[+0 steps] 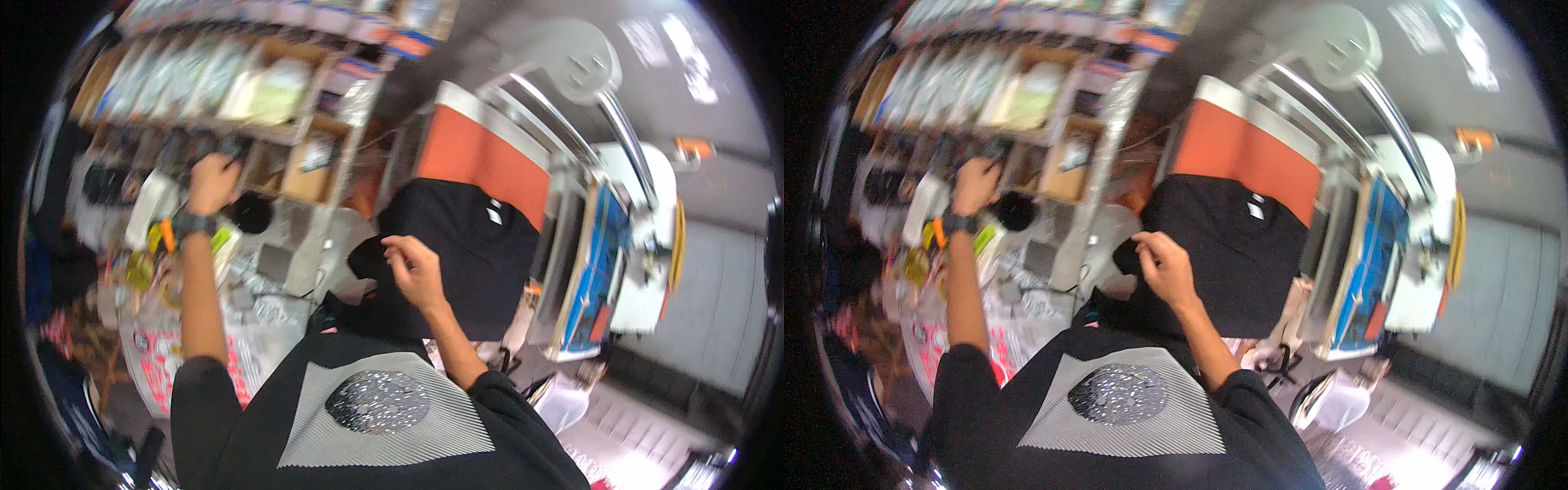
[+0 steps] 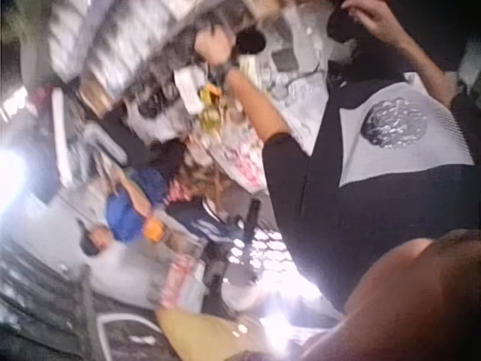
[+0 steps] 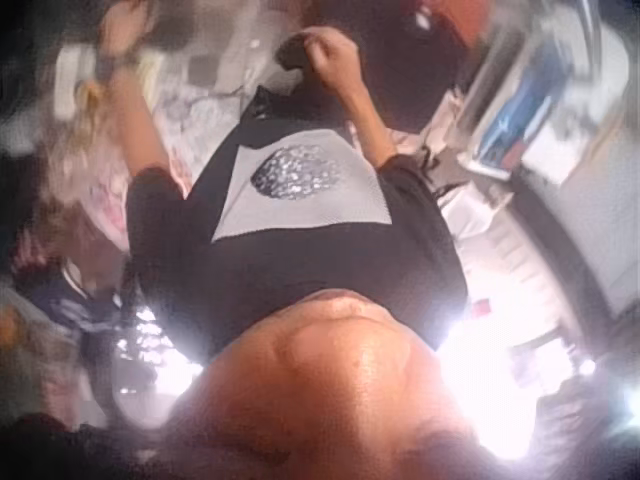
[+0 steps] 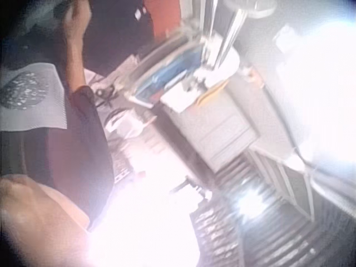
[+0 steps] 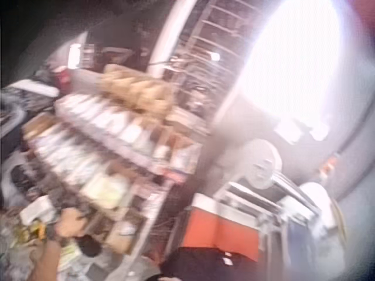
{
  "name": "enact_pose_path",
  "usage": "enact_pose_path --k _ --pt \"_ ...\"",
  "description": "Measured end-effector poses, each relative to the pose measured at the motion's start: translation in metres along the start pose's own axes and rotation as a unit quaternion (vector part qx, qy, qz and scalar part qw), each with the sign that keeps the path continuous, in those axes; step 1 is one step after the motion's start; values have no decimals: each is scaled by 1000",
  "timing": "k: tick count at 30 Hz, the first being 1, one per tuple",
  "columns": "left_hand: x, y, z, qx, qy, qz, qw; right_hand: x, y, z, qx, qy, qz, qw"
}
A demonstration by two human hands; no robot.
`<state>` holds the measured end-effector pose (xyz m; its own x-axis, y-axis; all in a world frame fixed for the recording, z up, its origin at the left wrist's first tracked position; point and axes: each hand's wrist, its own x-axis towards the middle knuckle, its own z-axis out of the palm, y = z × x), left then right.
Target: The person handles printed t-shirts, moves them between tables, and aligns a black shirt on a heat press machine.
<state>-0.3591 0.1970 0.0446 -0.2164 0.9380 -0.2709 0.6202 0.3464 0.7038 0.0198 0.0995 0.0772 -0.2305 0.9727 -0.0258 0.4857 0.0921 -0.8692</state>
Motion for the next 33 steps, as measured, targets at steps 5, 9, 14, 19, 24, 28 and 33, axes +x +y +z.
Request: enact_pose_path --k 5,9,14,19,24,28,33 --pt "14 -4 18 60 -55 -26 996 -17 48 -83 -150 257 50 953" --pt "13 7 19 49 -56 -32 997 -20 82 -142 -316 292 124 894" --pt "15 9 22 69 -26 -47 996 -28 116 -156 -378 177 149 896" --pt "16 -1 9 169 -29 -26 985 -22 103 -144 -338 223 83 910" --pt "38 2 36 264 59 -40 962 -66 97 -138 -249 267 46 930" --pt "13 9 39 201 153 -55 966 -89 100 -115 -226 263 65 936" --pt "1 4 28 128 115 -15 985 -94 96 -105 -193 228 59 953"
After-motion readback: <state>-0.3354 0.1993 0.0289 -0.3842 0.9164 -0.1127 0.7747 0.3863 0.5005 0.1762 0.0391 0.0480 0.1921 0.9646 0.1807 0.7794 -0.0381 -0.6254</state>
